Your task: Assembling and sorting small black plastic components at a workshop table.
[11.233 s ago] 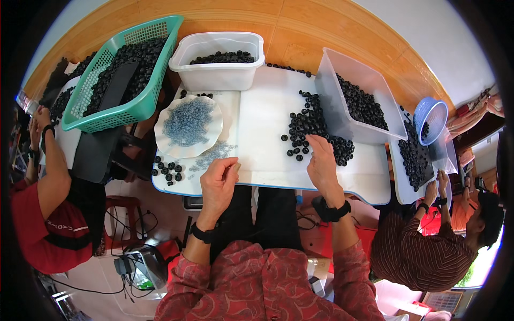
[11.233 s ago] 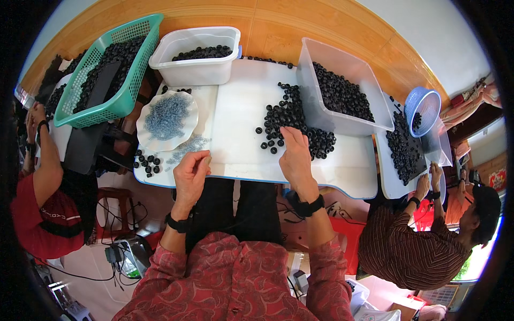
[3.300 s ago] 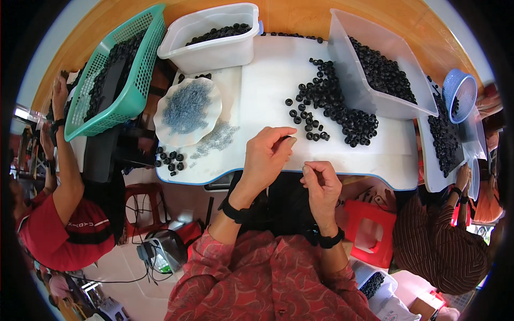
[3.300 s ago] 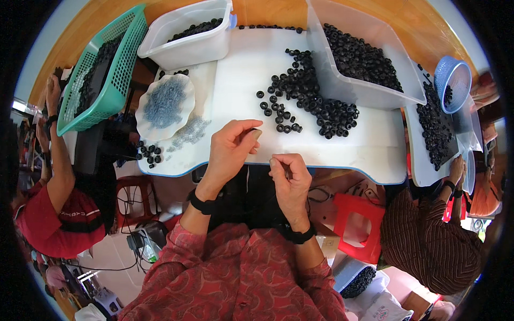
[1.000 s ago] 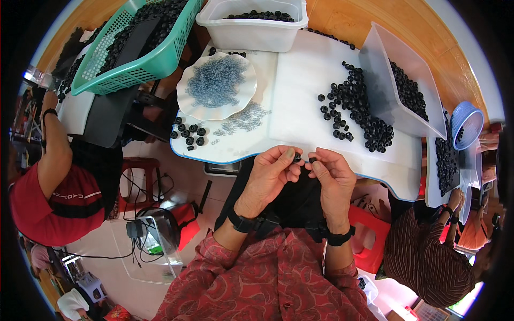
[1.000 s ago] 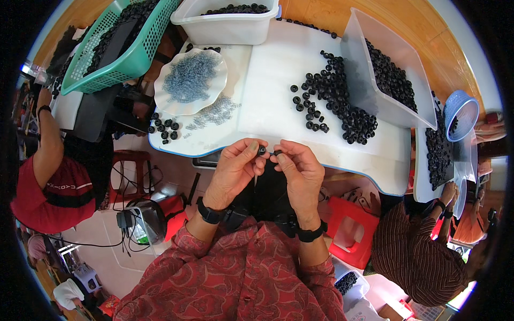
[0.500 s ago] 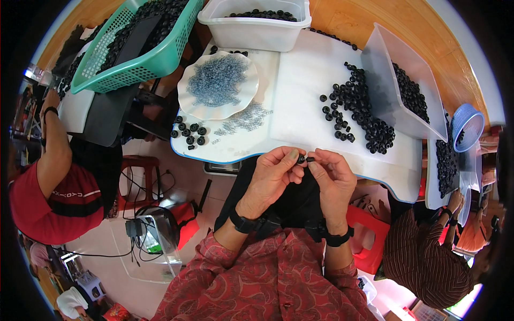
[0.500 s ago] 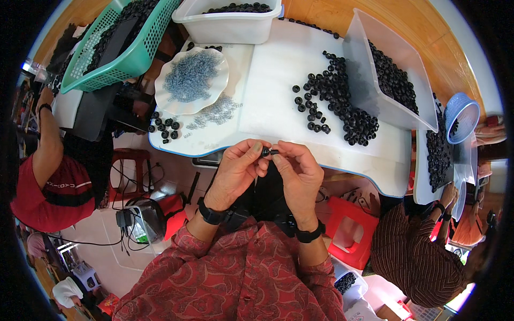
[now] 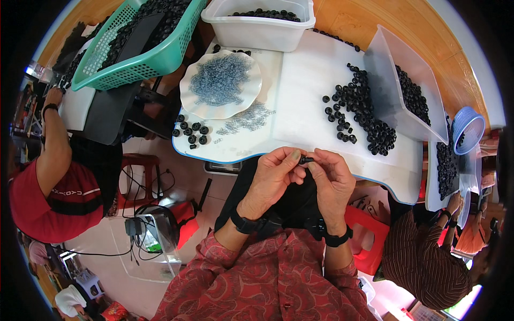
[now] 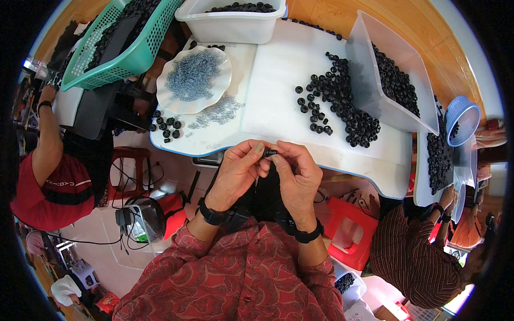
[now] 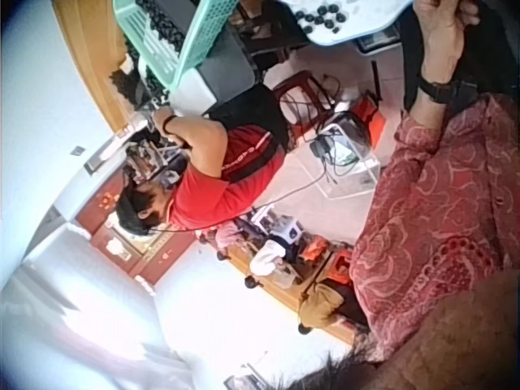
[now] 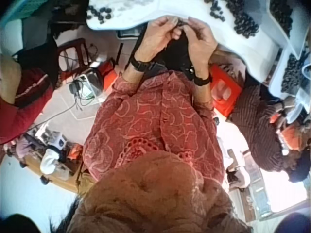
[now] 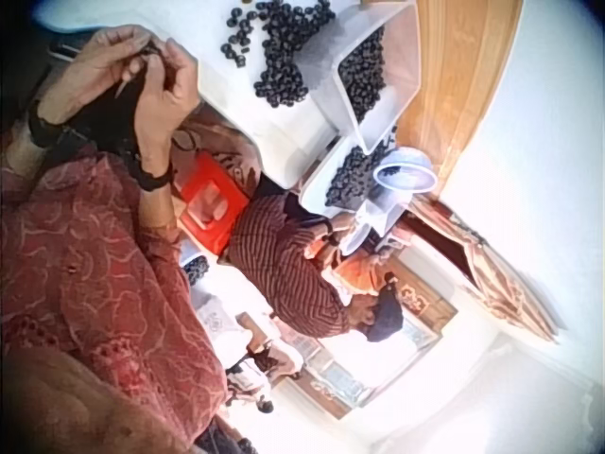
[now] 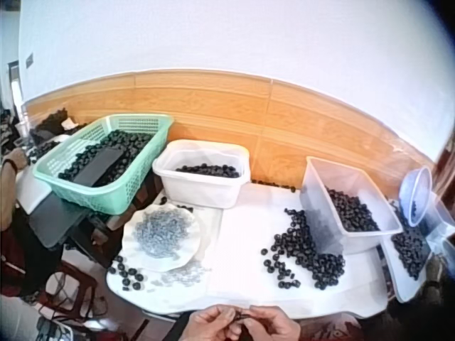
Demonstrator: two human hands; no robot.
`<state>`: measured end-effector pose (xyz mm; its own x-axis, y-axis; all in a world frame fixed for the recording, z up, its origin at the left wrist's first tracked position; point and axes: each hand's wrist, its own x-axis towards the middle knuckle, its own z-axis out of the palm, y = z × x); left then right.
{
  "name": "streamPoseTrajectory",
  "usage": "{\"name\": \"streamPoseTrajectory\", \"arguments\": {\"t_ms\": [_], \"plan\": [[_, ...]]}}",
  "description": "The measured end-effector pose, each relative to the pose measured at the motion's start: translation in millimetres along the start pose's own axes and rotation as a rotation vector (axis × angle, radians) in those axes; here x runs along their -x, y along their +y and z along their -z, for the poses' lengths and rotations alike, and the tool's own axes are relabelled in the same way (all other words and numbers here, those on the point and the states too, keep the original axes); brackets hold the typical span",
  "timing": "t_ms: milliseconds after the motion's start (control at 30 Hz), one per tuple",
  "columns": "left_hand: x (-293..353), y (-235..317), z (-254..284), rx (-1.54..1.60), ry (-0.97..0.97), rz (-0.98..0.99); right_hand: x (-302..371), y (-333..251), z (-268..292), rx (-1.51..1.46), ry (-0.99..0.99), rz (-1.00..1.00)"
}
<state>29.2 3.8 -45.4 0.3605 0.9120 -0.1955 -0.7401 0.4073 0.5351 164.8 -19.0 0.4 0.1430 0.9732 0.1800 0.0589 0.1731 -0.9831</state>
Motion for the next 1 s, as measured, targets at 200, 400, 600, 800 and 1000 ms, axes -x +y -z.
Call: {"name": "streamPoseTrajectory", "arguments": {"t_ms": [200,400,600,800,1000], "plan": [[1.1,0.0,-3.0,-0.010,0.029,-0.021,0.9,0.4,0.1,0.017,-0.001,0.006],[2.8,0.0,-3.6,-0.065,0.047,-0.050,1.8,1.3,-0.1,0.041,0.006,0.001],[4.3,1.9,-6.3,-0.089,0.037,-0.092,1.7,1.5,0.2,0.041,0.001,0.023],[5.2,2.8,-7.2,-0.103,0.042,-0.112,1.5,-0.3,-1.2,0.018,-0.009,0.033],[5.9,2.9,-7.1,-0.121,0.064,-0.121,1.5,-0.5,-2.0,0.038,-0.010,0.049]]}}
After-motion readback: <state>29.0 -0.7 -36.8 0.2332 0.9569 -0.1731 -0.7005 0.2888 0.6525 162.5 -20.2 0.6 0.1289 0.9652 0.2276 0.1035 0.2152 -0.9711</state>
